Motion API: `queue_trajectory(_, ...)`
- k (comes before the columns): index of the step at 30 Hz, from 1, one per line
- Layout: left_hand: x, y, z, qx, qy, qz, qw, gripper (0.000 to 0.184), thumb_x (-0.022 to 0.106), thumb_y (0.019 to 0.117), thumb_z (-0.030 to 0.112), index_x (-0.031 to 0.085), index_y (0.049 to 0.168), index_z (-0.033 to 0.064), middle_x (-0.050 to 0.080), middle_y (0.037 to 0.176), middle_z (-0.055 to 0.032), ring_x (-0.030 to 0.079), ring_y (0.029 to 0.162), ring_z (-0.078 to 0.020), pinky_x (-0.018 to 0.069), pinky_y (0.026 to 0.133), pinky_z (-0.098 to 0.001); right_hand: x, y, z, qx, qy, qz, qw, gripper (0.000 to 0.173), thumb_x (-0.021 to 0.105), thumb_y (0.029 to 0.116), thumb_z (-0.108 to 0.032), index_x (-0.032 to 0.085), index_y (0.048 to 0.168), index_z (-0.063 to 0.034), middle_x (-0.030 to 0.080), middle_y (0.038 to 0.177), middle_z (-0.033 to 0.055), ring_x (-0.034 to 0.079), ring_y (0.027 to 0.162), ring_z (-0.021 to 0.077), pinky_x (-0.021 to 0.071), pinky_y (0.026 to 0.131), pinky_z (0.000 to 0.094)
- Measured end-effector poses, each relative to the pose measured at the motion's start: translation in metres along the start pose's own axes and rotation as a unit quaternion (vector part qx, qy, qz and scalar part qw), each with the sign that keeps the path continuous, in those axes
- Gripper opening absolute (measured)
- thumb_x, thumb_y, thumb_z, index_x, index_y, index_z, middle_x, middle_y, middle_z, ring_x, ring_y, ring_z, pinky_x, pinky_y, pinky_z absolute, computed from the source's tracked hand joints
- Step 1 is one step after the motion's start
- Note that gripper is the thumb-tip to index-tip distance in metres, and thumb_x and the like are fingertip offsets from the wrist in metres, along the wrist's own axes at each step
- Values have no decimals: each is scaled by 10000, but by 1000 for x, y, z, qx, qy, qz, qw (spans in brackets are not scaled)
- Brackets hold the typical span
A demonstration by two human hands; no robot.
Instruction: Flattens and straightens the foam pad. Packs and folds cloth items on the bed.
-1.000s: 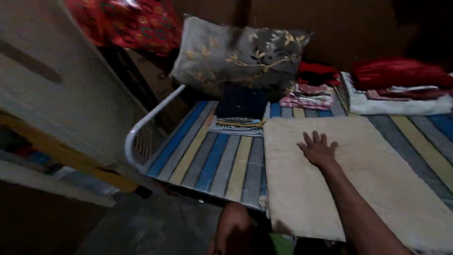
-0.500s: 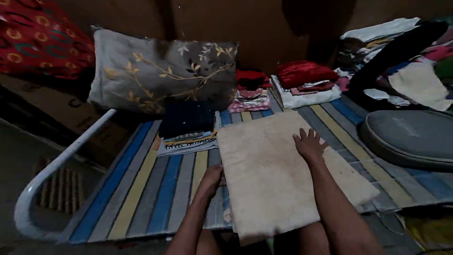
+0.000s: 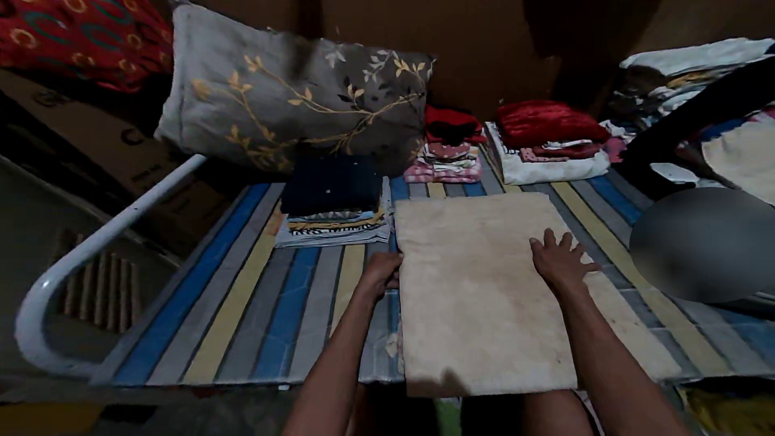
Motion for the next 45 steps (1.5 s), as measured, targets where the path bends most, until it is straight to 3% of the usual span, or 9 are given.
queue_trajectory(4,4,-2,0,15,-4,-30,999,191,571,1048,177,643,1059,0,584,728,-28,517,544,-73,458,501,-222,-1,4,-1,-1,-28,-2,1000,683,311,1092,-530,273,1634,-116,148,1686,269,65,1532,565,47,1090,855)
queue_trajectory(8,15,-3,13,87,88,-43,991,246,611,1034,180,632,1133,-44,629,916,-96,571,736,-112,508,708,-298,1,1,-5,4,-20,4,1000,674,310,1100,-505,260,1634,-97,131,1688,273,53,1534,562,37,1105,838)
queue_trajectory(11,21,19,13,92,-60,-65,992,241,589,1023,83,577,1212,-66,662,974,-121,647,823,-140,563,787,-321,-4,3,-1,1,-13,-18,1000,674,339,1095,-497,273,1630,-92,144,1680,287,83,1526,571,47,1111,834)
queue_trajectory(14,24,31,18,60,-189,-19,980,218,491,1075,115,563,1202,-47,663,931,-132,658,776,-168,577,717,-338,-25,20,6,-13,14,-31,999,576,416,1094,-437,457,1532,-65,357,1580,317,319,1448,559,230,1097,794)
queue_trajectory(19,17,41,19,127,130,59,982,286,523,1063,142,649,1222,-59,667,1179,-253,653,1102,-332,506,980,-509,-36,47,21,-26,59,25,998,477,552,1064,-332,587,1368,34,561,1371,341,505,1300,539,376,1049,712)
queue_trajectory(23,19,35,29,143,260,86,951,327,513,1072,164,638,1267,-67,644,1248,-299,617,1202,-417,451,1047,-573,-32,47,14,-14,48,48,998,472,553,1063,-336,619,1305,64,603,1312,325,572,1246,491,425,1039,666)
queue_trajectory(30,17,38,27,118,279,91,949,342,520,1075,205,643,1212,-83,648,1173,-309,622,1128,-426,456,988,-593,-26,81,5,19,78,49,996,506,541,1063,-386,620,1307,50,571,1349,342,505,1309,524,355,1071,715)
queue_trajectory(39,13,43,20,131,245,106,955,292,534,1068,186,674,1150,-56,673,1104,-264,648,1051,-372,476,940,-580,-20,94,1,2,67,76,995,293,542,1038,-118,640,1238,73,602,1301,339,519,1288,529,352,1051,730)
queue_trajectory(45,12,39,18,120,130,101,979,194,560,1034,117,664,1074,-41,649,925,-133,621,793,-174,538,755,-387,-22,102,12,38,76,88,993,337,515,1049,-135,596,1312,60,595,1319,342,520,1297,532,318,1062,762)
Point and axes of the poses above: each hand's wrist, its own y-axis towards the middle knuckle, its own x-axis out of the palm, z = x × y, the point moved 2 cm from there along y, towards the middle knuckle
